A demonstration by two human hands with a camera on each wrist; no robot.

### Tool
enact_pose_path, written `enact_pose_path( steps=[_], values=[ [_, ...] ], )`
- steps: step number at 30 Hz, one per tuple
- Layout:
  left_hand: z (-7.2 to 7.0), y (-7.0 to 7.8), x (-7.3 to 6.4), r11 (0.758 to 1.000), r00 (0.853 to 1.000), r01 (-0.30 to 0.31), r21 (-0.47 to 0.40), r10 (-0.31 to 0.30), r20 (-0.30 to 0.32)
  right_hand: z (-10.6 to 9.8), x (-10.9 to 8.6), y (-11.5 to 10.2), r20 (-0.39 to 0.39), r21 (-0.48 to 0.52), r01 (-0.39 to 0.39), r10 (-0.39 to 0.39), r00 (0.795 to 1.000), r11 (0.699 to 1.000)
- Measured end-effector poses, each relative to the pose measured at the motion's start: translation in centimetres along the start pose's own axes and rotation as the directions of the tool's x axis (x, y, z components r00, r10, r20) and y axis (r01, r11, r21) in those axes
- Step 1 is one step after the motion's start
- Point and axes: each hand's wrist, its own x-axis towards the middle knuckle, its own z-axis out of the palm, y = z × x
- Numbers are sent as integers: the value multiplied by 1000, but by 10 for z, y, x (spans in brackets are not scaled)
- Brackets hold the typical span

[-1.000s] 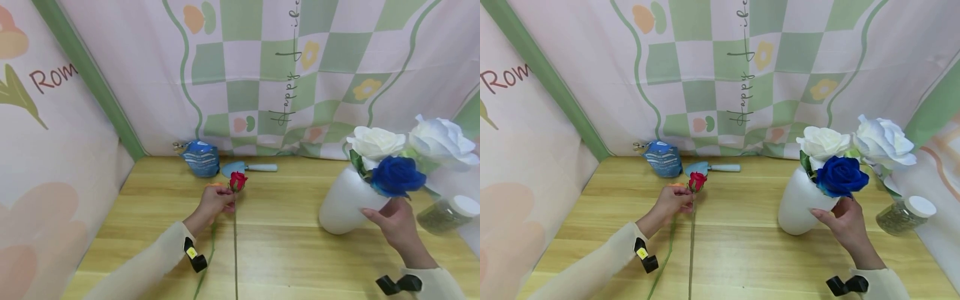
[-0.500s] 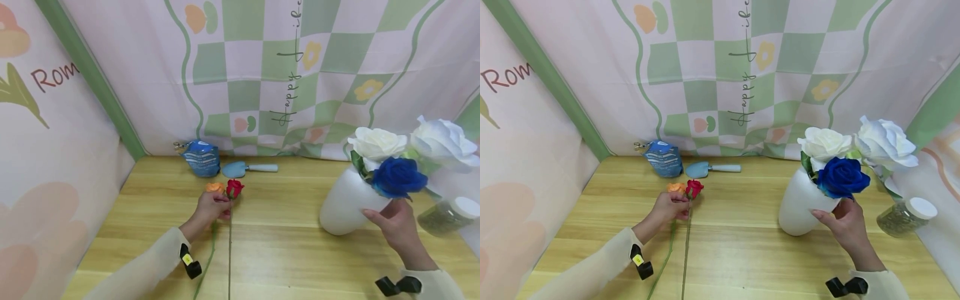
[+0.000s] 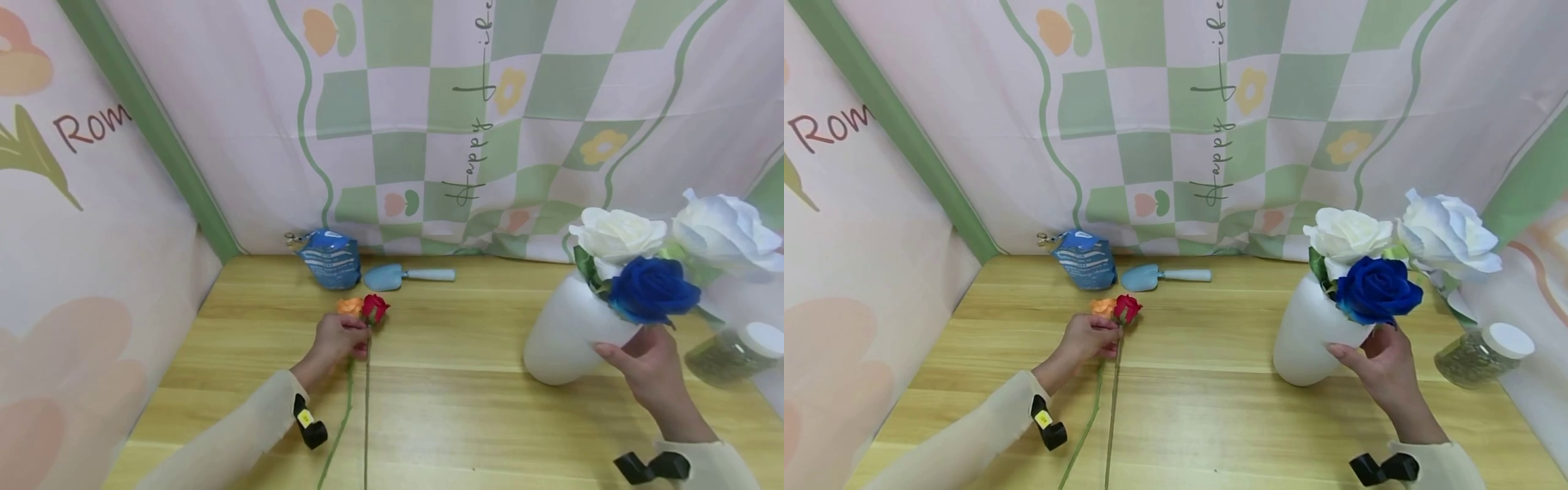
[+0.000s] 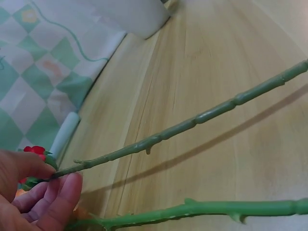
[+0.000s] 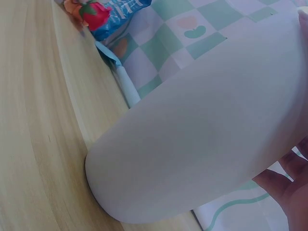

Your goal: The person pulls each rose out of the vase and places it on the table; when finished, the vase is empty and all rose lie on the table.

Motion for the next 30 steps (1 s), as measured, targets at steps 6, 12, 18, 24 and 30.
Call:
enact_pose_path(
  steps=[6,12,18,24,30],
  values=[
    [-2,-3,1,999,999,-32,34,32,-22,-1,0,-1,12,-8,1,-1,1000,1000],
    [-3,-5,1,993,998,-57,102,60,-27,-2,0,-2,15,-33,-4,4,1000,999],
    [-9,-5,1,986,994,-97,136,103,-42,-3,-1,0,22,-39,-9,10,1000,999],
    [-15,-4,0,983,988,-130,131,139,-61,-3,-1,-2,6,-54,-32,32,999,998],
    [-16,2,-5,979,973,-186,82,195,-120,-1,0,-5,4,-64,-43,43,999,997]
  ],
)
